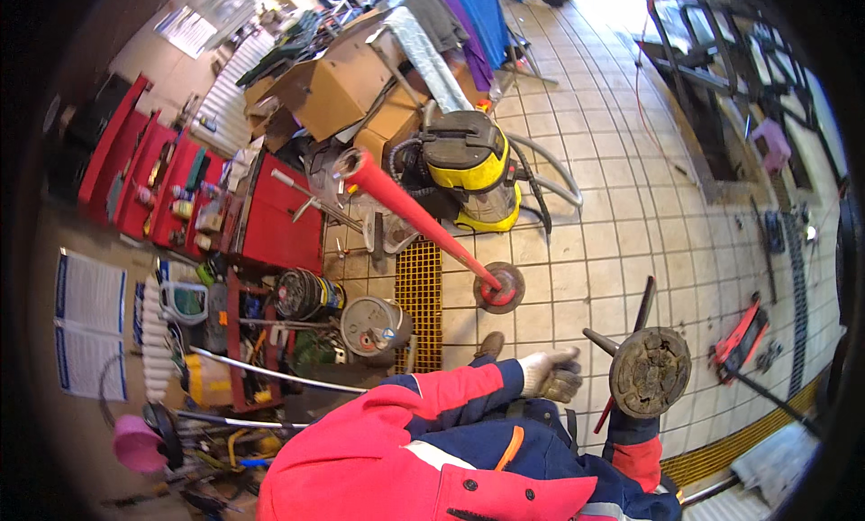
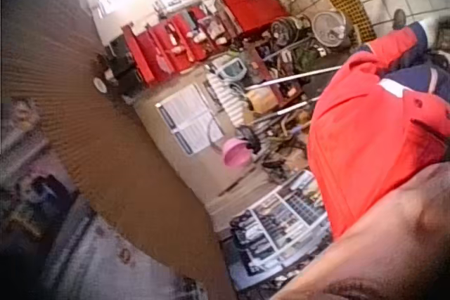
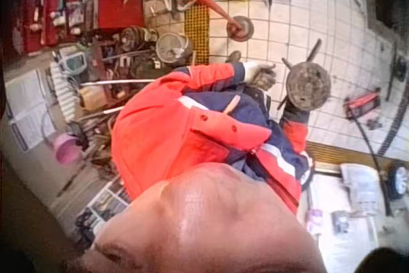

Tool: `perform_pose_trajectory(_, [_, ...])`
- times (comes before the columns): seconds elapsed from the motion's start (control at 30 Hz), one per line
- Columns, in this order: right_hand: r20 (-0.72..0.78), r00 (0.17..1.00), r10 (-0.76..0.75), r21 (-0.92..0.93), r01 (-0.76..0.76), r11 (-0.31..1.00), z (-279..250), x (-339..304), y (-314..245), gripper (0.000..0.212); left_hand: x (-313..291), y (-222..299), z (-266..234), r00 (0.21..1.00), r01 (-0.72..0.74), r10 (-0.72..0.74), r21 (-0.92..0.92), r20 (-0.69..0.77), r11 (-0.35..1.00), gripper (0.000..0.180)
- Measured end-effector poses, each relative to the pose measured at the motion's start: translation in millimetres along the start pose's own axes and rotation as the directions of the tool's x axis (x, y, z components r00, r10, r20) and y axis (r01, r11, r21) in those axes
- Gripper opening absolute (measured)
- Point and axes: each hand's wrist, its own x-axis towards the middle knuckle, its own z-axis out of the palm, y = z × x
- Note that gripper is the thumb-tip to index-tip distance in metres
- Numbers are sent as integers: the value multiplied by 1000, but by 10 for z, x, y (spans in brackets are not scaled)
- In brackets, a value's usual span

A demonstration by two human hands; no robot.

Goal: The person sits on the floor and uses a thin metal rod to scrape and clean a small circular mechanical part. They then stand, walk to a vacuum cleaner, and use the vacuum hose to blow air into the part to remove debris.

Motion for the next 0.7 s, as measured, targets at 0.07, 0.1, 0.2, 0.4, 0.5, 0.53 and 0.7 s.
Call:
perform_pose_trajectory(0.07, [58,985,-162,-188,171,967,119,18,-348,68,-50,-14,14,895,-121,156,110,-419,987,69])
perform_pose_trajectory(0.1, [92,963,-252,-280,268,922,166,17,-566,68,5,-19,72,921,-170,190,87,-340,982,72])
perform_pose_trajectory(0.2, [270,807,-526,-565,575,592,399,-44,-1097,70,172,-60,342,965,-250,249,1,-86,968,90])
perform_pose_trajectory(0.4, [401,730,-554,-480,682,551,1133,-487,-1865,58,299,-250,956,784,-598,517,-196,-342,777,49])
perform_pose_trajectory(0.5, [447,795,-411,-63,486,872,1375,-623,-2125,46,3,-388,1021,800,-594,498,-317,-336,739,32])
perform_pose_trajectory(0.53, [440,808,-392,-55,460,886,1388,-648,-2193,45,-99,-442,1021,805,-589,508,-307,-307,748,33])
perform_pose_trajectory(0.7, [456,848,-271,321,127,938,1049,-593,-2285,48,-688,-754,882,733,-671,629,-126,-258,731,28])
